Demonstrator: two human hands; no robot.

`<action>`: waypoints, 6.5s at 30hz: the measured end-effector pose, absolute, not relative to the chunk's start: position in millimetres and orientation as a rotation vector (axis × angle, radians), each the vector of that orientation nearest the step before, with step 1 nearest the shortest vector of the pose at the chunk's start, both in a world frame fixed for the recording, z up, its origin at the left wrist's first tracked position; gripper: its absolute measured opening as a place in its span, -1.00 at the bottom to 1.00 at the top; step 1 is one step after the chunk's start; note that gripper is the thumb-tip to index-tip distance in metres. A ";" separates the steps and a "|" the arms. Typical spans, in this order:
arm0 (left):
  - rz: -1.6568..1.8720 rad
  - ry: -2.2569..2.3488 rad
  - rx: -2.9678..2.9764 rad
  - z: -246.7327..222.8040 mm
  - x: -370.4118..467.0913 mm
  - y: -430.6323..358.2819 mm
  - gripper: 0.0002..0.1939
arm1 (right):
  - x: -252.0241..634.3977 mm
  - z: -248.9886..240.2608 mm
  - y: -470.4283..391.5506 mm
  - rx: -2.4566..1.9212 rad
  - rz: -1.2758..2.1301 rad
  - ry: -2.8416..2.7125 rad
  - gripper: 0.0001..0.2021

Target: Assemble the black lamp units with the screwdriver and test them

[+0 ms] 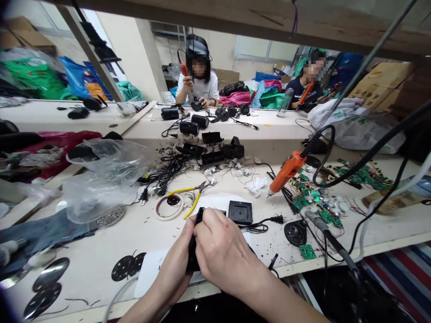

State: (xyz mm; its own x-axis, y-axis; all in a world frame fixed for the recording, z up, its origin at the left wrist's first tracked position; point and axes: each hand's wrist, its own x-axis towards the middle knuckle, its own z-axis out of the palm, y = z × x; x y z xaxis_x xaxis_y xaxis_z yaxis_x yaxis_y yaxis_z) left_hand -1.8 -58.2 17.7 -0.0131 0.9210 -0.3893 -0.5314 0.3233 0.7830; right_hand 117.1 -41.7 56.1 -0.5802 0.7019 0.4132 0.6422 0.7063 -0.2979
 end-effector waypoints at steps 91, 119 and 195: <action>0.408 1.105 -0.020 28.9 3.0 -142.2 -0.61 | 246.2 -23.6 -90.3 -1.446 0.560 -1.688 -0.82; 0.178 1.020 0.099 -130.0 129.3 -125.0 -0.65 | 228.6 0.9 -70.3 -1.515 1.108 -1.454 -0.43; 0.221 1.273 -0.001 -89.9 123.6 -122.9 -0.51 | 246.6 -229.1 -270.1 -2.326 1.477 -1.524 -0.74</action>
State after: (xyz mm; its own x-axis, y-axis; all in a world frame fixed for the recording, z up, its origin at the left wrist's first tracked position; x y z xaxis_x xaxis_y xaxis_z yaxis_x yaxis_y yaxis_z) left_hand 123.6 -122.9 -89.9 0.2748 0.1640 -0.9474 -0.1648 0.9788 0.1216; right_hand 246.6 -270.1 -229.1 0.0916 0.7117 -0.6965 0.7184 -0.5316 -0.4487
